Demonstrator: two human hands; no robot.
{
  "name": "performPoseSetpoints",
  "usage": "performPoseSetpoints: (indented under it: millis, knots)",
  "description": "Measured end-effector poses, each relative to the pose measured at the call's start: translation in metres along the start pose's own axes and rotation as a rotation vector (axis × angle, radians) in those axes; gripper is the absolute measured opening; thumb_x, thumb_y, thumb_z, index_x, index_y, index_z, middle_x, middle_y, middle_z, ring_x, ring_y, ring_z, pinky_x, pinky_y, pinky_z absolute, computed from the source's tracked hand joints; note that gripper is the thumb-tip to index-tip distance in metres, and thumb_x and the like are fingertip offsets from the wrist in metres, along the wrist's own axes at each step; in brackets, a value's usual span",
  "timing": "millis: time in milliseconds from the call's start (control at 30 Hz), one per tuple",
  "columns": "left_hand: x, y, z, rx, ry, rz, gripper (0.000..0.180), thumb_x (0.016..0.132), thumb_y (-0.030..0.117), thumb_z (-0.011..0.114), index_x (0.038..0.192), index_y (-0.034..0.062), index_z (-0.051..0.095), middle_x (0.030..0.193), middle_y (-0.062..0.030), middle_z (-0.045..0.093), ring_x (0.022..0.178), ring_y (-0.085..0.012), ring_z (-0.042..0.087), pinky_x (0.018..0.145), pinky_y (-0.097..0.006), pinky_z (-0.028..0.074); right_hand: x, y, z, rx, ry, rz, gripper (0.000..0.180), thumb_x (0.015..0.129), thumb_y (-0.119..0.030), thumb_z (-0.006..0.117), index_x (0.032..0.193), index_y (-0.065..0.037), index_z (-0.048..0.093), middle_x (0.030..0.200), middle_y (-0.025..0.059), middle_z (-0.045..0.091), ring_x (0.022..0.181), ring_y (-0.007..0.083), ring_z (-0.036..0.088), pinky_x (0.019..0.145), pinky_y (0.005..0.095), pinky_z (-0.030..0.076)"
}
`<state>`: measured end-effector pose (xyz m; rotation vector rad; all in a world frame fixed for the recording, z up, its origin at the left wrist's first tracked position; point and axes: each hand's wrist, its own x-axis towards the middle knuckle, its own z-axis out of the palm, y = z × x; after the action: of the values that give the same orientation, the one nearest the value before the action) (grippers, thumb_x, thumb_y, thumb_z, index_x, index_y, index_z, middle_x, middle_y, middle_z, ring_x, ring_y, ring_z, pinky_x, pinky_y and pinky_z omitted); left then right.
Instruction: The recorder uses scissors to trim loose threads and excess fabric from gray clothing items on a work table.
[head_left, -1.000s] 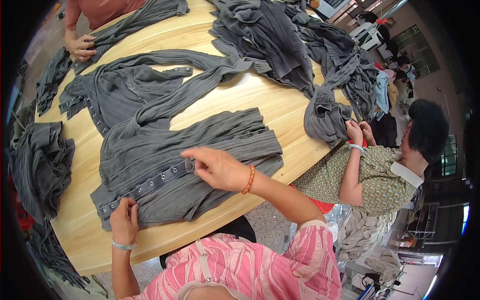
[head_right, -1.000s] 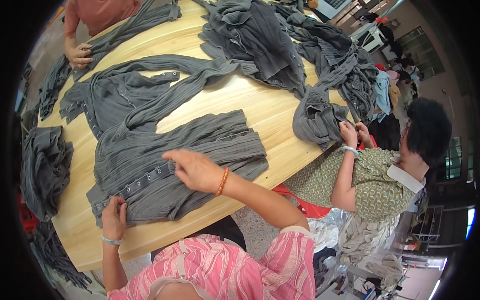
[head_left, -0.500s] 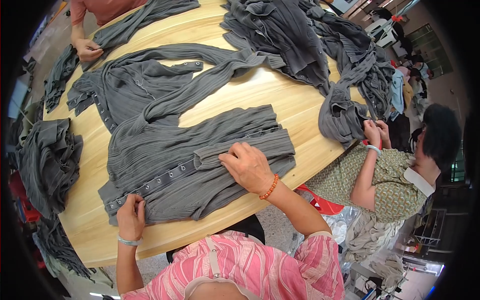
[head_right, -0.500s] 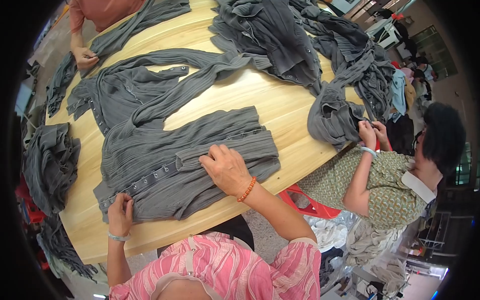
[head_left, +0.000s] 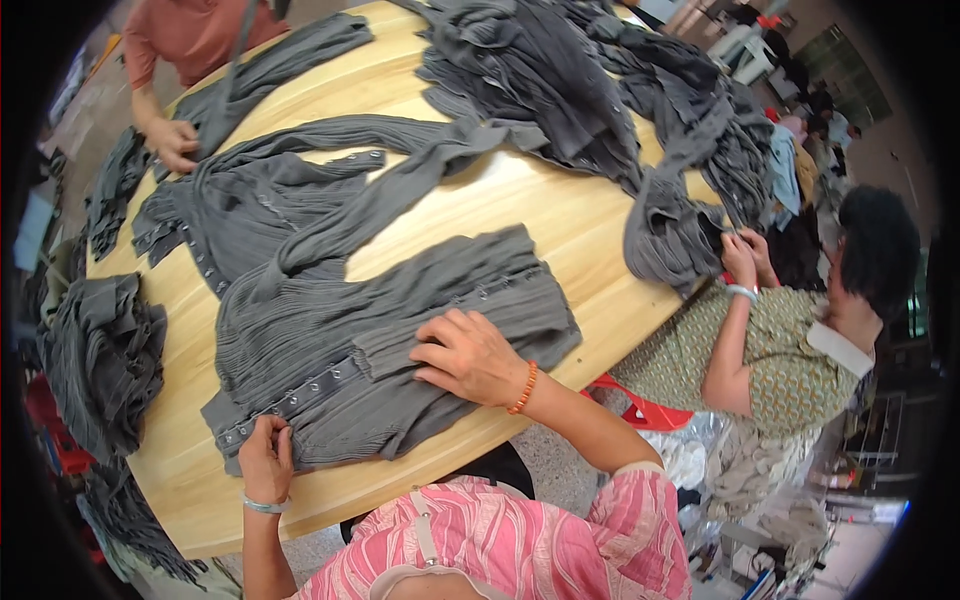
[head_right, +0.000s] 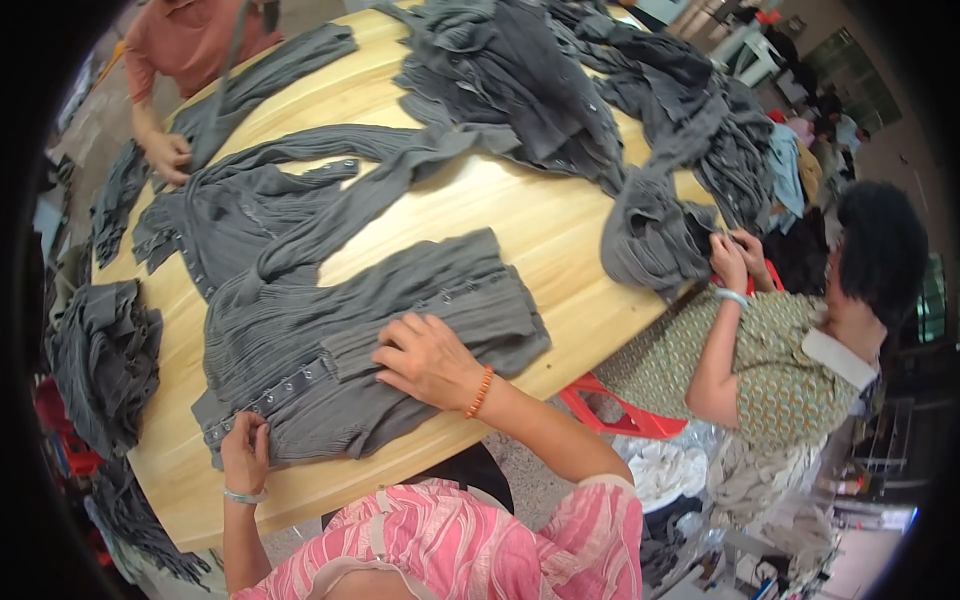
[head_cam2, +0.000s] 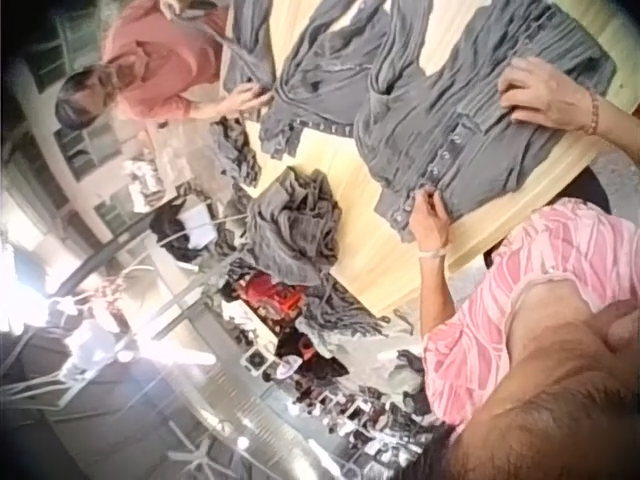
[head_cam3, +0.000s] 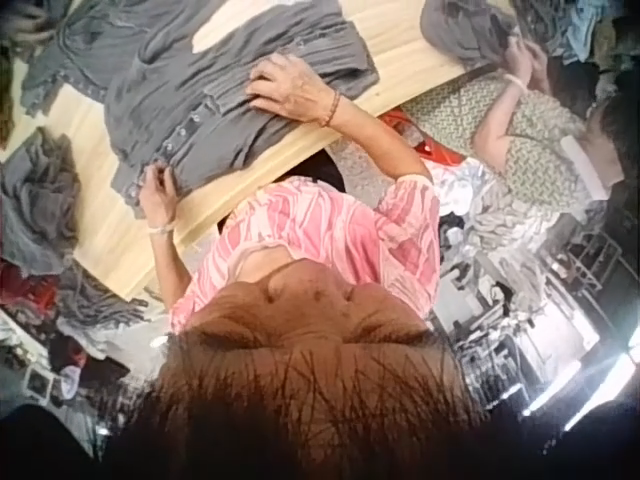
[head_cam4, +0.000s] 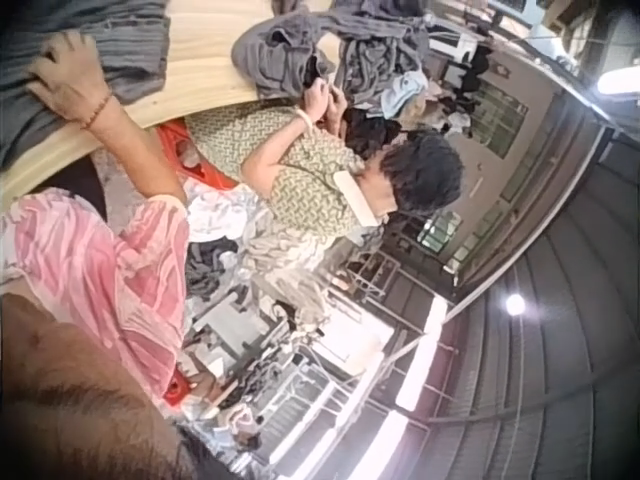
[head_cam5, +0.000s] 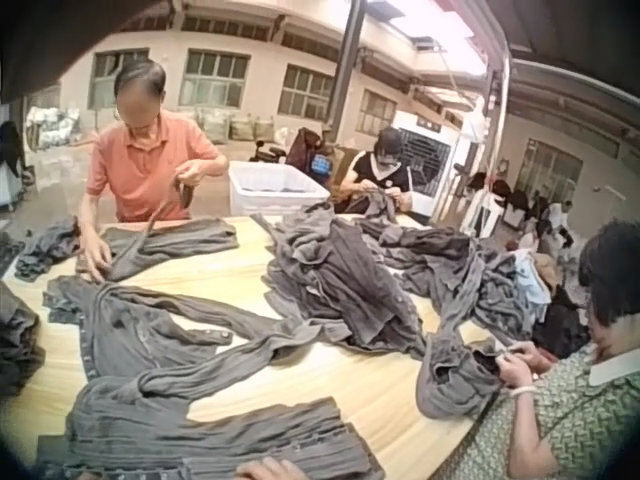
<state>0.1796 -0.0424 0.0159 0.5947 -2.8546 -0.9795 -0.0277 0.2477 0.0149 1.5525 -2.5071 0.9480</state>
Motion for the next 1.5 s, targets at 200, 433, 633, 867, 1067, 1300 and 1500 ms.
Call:
performPoseSetpoints:
  millis: [200, 433, 633, 867, 1067, 1300, 1500]
  knots:
    - [0.004, 0.005, -0.010, -0.015, -0.068, -0.025, 0.011, 0.084, 0.003, 0.068, 0.092, 0.0024, 0.060, 0.066, -0.0130, 0.059, 0.057, -0.0246, 0.058, 0.058, -0.032, 0.048, -0.001, 0.017, -0.012, 0.118, -0.072, 0.039, 0.022, 0.081, -0.023, 0.074, 0.099, -0.012, 0.070, 0.100, 0.0055, 0.064, 0.092, 0.0254, 0.059, 0.081, 0.0356, 0.048]
    - [0.049, 0.000, -0.040, 0.002, 0.194, 0.157, 0.015, 0.080, -0.002, 0.066, 0.093, -0.0002, 0.059, 0.084, -0.0121, 0.054, 0.076, -0.0268, 0.054, 0.070, -0.033, 0.046, 0.061, 0.136, -0.086, 0.332, 0.354, 0.675, 0.021, 0.091, -0.019, 0.063, 0.096, 0.000, 0.071, 0.084, 0.0111, 0.072, 0.063, 0.0172, 0.066, 0.062, 0.0285, 0.052]
    - [0.098, -0.031, -0.040, 0.181, 0.214, 0.176, 0.044, 0.075, -0.001, 0.068, 0.117, 0.0004, 0.053, 0.114, -0.0186, 0.054, 0.109, -0.0359, 0.051, 0.095, -0.042, 0.042, 0.107, 0.237, -0.091, -0.205, 0.171, 0.635, 0.046, 0.078, -0.011, 0.069, 0.123, -0.019, 0.061, 0.122, 0.0095, 0.056, 0.111, 0.0331, 0.059, 0.096, 0.0416, 0.048]
    - [0.129, -0.040, -0.030, 0.147, 0.162, 0.181, 0.070, 0.066, -0.002, 0.076, 0.131, 0.0023, 0.048, 0.105, -0.0160, 0.055, 0.099, -0.0338, 0.052, 0.091, -0.041, 0.043, 0.120, 0.250, -0.083, -0.258, 0.533, 0.392, 0.014, 0.082, -0.005, 0.058, 0.093, -0.004, 0.067, 0.091, 0.0114, 0.065, 0.090, 0.0259, 0.064, 0.082, 0.0349, 0.051]
    - [0.130, -0.037, -0.029, -0.022, 0.133, 0.003, 0.080, 0.071, -0.007, 0.072, 0.142, 0.0072, 0.039, 0.108, -0.0143, 0.047, 0.087, -0.0278, 0.050, 0.079, -0.033, 0.046, 0.144, 0.225, -0.126, 0.625, 0.662, 0.491, 0.013, 0.097, -0.003, 0.052, 0.109, -0.002, 0.057, 0.099, 0.0055, 0.065, 0.080, 0.0117, 0.066, 0.062, 0.0262, 0.059]
    - [0.128, -0.037, -0.027, -0.064, 0.091, -0.082, 0.053, 0.077, 0.000, 0.068, 0.127, 0.0042, 0.052, 0.107, -0.0226, 0.063, 0.104, -0.0381, 0.059, 0.090, -0.042, 0.046, 0.150, 0.206, -0.184, 1.127, 0.506, 0.366, 0.032, 0.093, 0.002, 0.046, 0.123, 0.001, 0.057, 0.125, 0.0147, 0.063, 0.110, 0.0199, 0.061, 0.100, 0.0359, 0.047]
    - [0.127, -0.038, -0.029, -0.092, 0.077, -0.120, 0.036, 0.077, 0.001, 0.068, 0.110, 0.0001, 0.056, 0.093, -0.0232, 0.064, 0.093, -0.0392, 0.062, 0.084, -0.040, 0.048, 0.173, 0.196, -0.196, 0.978, 0.482, 0.617, 0.046, 0.090, 0.002, 0.060, 0.135, -0.002, 0.051, 0.123, 0.0101, 0.061, 0.106, 0.0155, 0.059, 0.090, 0.0311, 0.047]
